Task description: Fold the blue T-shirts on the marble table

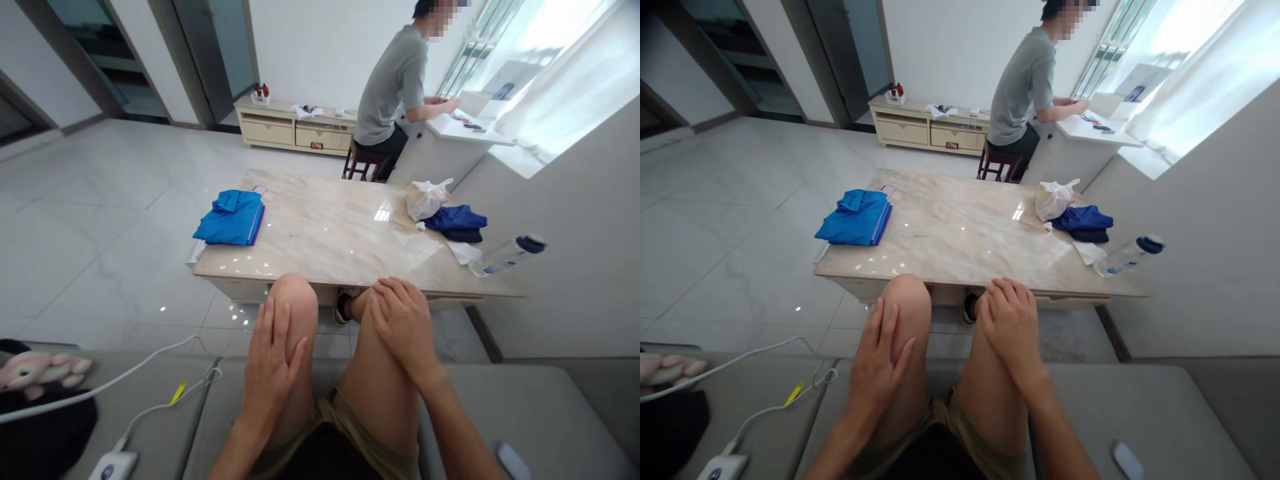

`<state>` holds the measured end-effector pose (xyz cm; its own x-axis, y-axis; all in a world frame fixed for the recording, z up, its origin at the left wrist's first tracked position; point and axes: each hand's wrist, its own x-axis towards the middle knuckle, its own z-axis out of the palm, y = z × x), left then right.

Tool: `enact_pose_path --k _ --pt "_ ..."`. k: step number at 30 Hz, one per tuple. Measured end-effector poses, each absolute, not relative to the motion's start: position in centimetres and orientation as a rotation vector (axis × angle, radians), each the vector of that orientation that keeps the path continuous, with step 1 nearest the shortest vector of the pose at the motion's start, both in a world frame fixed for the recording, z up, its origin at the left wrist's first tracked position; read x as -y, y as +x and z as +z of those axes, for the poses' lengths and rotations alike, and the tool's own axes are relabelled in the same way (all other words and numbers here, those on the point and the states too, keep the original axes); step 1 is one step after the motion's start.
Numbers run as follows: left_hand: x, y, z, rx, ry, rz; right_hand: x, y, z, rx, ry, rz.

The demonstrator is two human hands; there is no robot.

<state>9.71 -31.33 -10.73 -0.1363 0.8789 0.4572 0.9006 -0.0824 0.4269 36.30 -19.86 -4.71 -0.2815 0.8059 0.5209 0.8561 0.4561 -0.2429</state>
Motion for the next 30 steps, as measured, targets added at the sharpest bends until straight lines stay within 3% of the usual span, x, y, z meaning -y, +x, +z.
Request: enact_pose_path --k 7,20,30 --pt "30.1 9.3 -10.0 2.133 -2.011 -0.924 19.8 35.8 -7.2 1.990 -1.317 -0.119" --pt "27.8 13.3 -10.2 1.942 -2.190 -0.850 19.2 34.9 -6.6 1.813 -1.101 0.148" --pt "28.7 11.8 -9.9 1.955 -2.175 -0.982 18.7 34.2 -8.0 1.783 -1.365 0.010"
